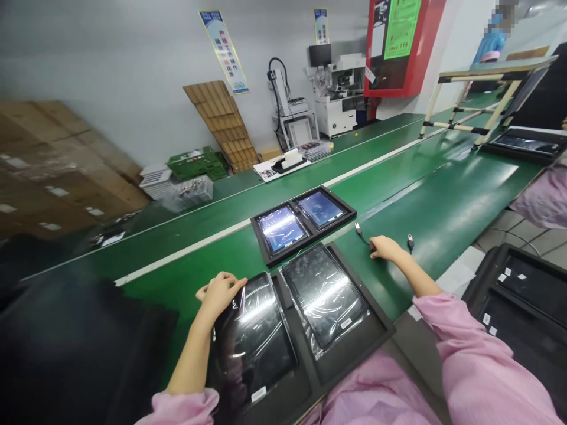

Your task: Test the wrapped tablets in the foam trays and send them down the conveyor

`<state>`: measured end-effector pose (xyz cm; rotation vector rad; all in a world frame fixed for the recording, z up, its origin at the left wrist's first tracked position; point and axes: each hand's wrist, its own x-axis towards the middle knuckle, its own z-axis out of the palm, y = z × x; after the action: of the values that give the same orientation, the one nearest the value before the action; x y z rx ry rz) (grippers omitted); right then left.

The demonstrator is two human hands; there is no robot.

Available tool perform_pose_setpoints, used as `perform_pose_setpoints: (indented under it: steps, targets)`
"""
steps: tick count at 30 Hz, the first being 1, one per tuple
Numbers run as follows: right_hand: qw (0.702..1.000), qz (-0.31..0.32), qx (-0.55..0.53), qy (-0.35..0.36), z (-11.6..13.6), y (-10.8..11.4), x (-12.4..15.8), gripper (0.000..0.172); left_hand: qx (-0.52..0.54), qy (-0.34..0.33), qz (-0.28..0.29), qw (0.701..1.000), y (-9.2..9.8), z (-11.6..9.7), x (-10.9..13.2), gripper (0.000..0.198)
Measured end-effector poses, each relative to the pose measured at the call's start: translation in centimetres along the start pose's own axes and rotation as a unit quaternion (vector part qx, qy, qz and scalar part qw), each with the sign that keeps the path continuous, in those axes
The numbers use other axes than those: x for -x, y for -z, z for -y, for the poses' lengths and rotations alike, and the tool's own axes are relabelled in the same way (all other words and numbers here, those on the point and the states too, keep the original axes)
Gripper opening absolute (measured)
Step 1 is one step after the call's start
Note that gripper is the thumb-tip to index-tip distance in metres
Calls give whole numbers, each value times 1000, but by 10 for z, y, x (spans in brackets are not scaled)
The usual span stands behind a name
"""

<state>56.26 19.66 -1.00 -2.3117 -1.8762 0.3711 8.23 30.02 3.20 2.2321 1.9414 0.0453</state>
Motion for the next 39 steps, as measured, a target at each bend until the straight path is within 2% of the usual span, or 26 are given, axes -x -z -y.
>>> perform_pose_setpoints:
  steps: [3,5,7,9,10,12,15,17,20,24,29,32,39]
  targets:
    - [999,-20,-26,31,6,2,-1,7,4,36,-48,998,-6,-10,-5,35]
    - [996,-43,-56,58,21,7,-11,16,6,39,-72,997,-11,-20,2,33]
    - [988,-52,-101,102,45,12,-27,27,11,10,-79,997,-20,-37,20,37]
    - [975,-32,-151,159,78,12,-47,32,23,-59,-61,996,-35,-62,49,48]
    - [967,-14,-174,187,97,10,-57,33,33,-116,-44,992,-46,-77,66,57]
    - [949,31,-210,234,137,-1,-76,33,47,-180,-9,982,-70,-106,99,84]
    - [927,93,-243,271,185,-22,-101,25,28,-187,-1,982,-103,-136,133,116]
    - [918,124,-253,278,204,-34,-113,12,17,-191,-33,981,-116,-141,143,117]
    - [909,167,-261,279,213,-46,-125,4,11,-238,-124,963,-123,-137,149,94]
    - [904,198,-269,267,210,-53,-129,14,5,-294,-213,932,-124,-136,155,68]
    - [901,228,-269,254,208,-59,-130,22,1,-335,-308,891,-131,-143,164,52]
    - [896,249,-265,254,208,-58,-134,24,-1,-355,-326,877,-135,-143,167,43]
    - [885,279,-278,248,209,-53,-138,16,13,-374,-328,867,-135,-143,168,32]
